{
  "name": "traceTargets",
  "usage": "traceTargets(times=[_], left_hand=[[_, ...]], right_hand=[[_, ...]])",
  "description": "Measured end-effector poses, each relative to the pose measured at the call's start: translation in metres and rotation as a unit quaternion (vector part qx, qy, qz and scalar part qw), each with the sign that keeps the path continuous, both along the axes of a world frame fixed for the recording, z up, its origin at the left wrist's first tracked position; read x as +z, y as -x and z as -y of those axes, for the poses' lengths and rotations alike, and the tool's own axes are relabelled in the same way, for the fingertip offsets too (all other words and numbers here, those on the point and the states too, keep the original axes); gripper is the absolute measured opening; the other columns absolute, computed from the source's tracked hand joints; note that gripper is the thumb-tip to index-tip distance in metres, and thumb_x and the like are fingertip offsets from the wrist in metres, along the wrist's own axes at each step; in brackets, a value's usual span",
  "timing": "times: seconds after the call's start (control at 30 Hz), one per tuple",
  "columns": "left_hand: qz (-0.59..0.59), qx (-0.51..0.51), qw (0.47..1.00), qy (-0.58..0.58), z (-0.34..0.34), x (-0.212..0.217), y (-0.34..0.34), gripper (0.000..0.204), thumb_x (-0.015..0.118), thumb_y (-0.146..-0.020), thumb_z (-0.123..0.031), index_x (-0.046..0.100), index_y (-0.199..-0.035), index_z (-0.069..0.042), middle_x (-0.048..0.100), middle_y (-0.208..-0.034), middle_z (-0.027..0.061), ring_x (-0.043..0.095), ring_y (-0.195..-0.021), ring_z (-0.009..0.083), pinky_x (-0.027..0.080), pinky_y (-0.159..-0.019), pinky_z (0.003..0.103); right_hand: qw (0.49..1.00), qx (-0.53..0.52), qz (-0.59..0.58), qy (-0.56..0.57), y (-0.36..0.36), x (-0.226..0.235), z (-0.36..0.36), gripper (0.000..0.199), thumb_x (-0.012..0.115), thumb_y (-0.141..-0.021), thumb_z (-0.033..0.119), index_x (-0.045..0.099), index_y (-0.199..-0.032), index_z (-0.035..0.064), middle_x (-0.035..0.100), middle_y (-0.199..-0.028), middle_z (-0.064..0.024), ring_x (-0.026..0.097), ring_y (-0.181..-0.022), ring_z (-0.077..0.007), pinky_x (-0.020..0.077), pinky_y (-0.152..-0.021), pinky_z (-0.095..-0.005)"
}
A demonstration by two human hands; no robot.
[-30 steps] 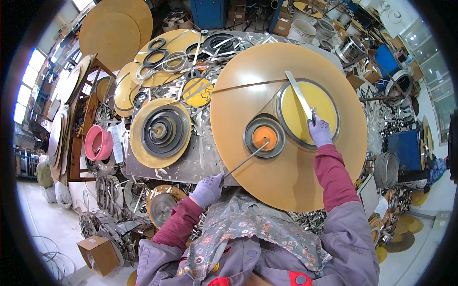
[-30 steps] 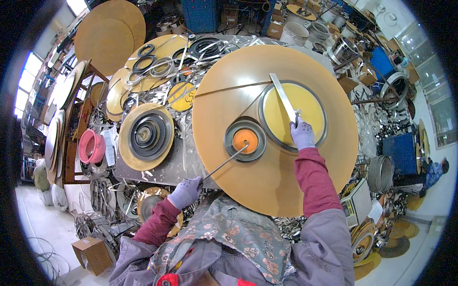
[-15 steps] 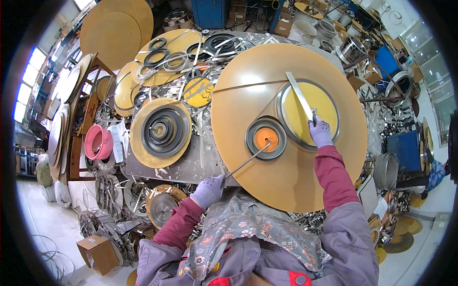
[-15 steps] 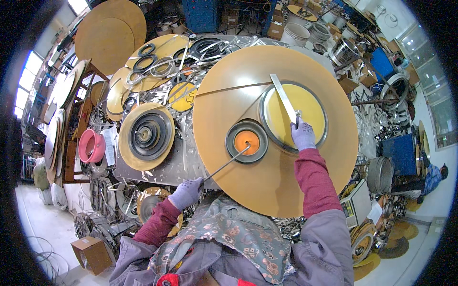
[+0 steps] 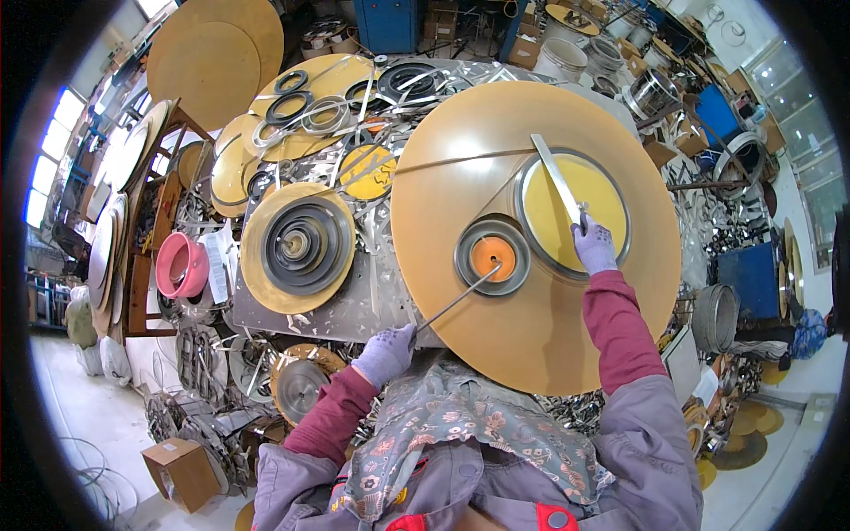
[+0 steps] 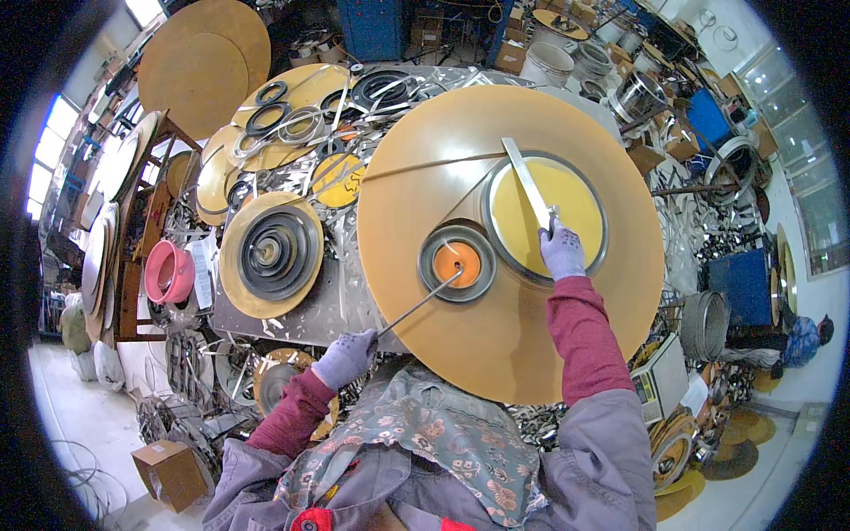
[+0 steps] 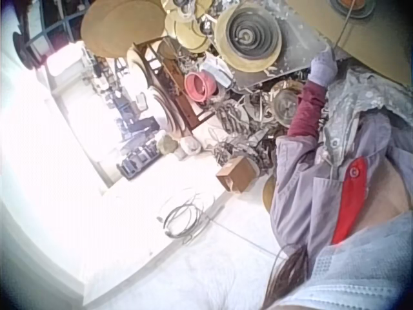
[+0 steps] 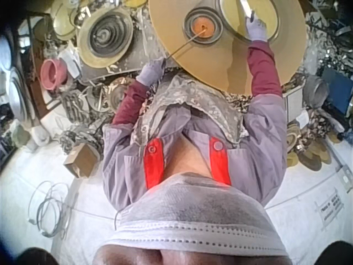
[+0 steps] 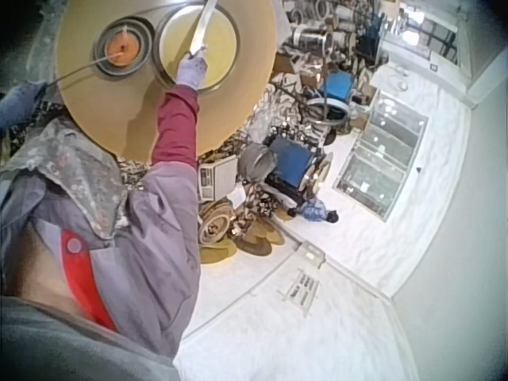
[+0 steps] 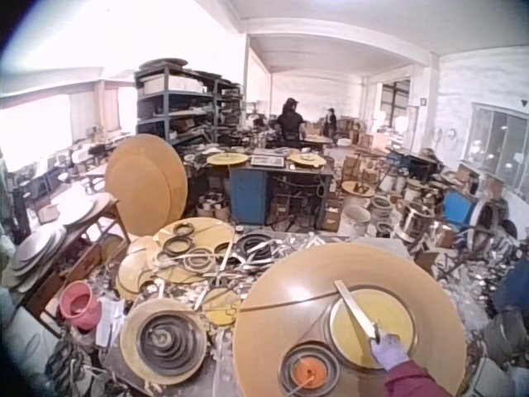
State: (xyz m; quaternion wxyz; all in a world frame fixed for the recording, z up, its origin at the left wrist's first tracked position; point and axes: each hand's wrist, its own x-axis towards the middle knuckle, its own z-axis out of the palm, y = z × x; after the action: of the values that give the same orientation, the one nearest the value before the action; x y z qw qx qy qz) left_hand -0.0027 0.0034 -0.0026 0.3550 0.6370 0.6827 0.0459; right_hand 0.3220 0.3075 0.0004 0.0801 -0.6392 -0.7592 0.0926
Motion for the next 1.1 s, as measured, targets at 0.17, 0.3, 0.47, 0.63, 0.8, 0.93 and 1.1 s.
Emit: traceTargets(times=[0.17,0.3,0.47,0.63,0.8,0.93,1.1], left_hand=[[0.006,0.007,1.0,-0.008,-0.001,0.001,0.003,0.015,0.047,-0.088,-0.016,0.05,-0.096,-0.004,0.063,-0.081,0.0229,0.062,-0.079,0.0413,0.047,-0.067,0.051],[0.006,0.005,1.0,-0.004,-0.002,0.001,0.003,0.015,0.047,-0.088,-0.016,0.05,-0.096,-0.003,0.062,-0.081,0.0231,0.062,-0.08,0.0415,0.047,-0.068,0.051],[0.012,0.012,1.0,-0.016,0.0,-0.004,0.006,0.015,0.047,-0.088,-0.016,0.05,-0.095,-0.003,0.062,-0.08,0.0231,0.061,-0.078,0.0421,0.047,-0.067,0.051],[0.018,0.007,0.999,-0.027,-0.001,-0.004,0.009,0.016,0.048,-0.089,-0.017,0.05,-0.095,-0.003,0.062,-0.077,0.0231,0.061,-0.077,0.0424,0.047,-0.066,0.052],[0.017,0.013,0.999,-0.036,0.001,-0.004,0.009,0.016,0.048,-0.089,-0.017,0.05,-0.094,-0.003,0.062,-0.078,0.0231,0.061,-0.078,0.042,0.047,-0.066,0.052],[0.01,0.008,1.0,-0.024,0.001,-0.001,0.009,0.015,0.048,-0.088,-0.017,0.05,-0.094,-0.003,0.062,-0.078,0.0229,0.061,-0.078,0.0417,0.047,-0.067,0.051],[0.006,0.002,1.0,-0.026,0.003,-0.001,0.01,0.015,0.048,-0.088,-0.016,0.05,-0.094,-0.003,0.062,-0.078,0.0228,0.062,-0.077,0.0417,0.047,-0.066,0.05]], right_hand=[[1.0,-0.001,0.005,-0.014,-0.002,-0.001,0.002,0.038,0.055,-0.087,0.031,0.058,-0.114,0.0046,0.065,-0.095,-0.0227,0.062,-0.09,-0.0378,0.0479,-0.082,-0.0464],[1.0,-0.001,0.0,-0.022,-0.004,-0.006,-0.001,0.037,0.056,-0.087,0.03,0.059,-0.114,0.0048,0.064,-0.094,-0.0227,0.062,-0.089,-0.0386,0.0474,-0.082,-0.0468],[1.0,-0.001,0.004,-0.001,-0.002,-0.001,-0.002,0.035,0.056,-0.087,0.029,0.059,-0.111,0.0045,0.065,-0.093,-0.0229,0.062,-0.089,-0.0384,0.0479,-0.081,-0.0468],[1.0,0.001,0.0,-0.005,-0.002,-0.002,-0.002,0.033,0.056,-0.087,0.029,0.059,-0.109,0.005,0.065,-0.092,-0.0228,0.062,-0.088,-0.0384,0.0483,-0.08,-0.0468],[1.0,-0.004,-0.004,0.001,0.001,0.005,0.002,0.033,0.056,-0.087,0.029,0.059,-0.11,0.0054,0.065,-0.092,-0.0226,0.063,-0.088,-0.0381,0.0484,-0.079,-0.0463],[1.0,-0.001,-0.006,-0.002,-0.001,0.001,-0.001,0.034,0.056,-0.086,0.029,0.059,-0.11,0.0051,0.065,-0.093,-0.0224,0.063,-0.088,-0.0379,0.0485,-0.079,-0.046],[1.0,0.003,0.007,0.01,-0.001,-0.003,-0.003,0.038,0.055,-0.087,0.032,0.059,-0.112,0.004,0.065,-0.092,-0.0225,0.062,-0.088,-0.038,0.048,-0.08,-0.0462]])
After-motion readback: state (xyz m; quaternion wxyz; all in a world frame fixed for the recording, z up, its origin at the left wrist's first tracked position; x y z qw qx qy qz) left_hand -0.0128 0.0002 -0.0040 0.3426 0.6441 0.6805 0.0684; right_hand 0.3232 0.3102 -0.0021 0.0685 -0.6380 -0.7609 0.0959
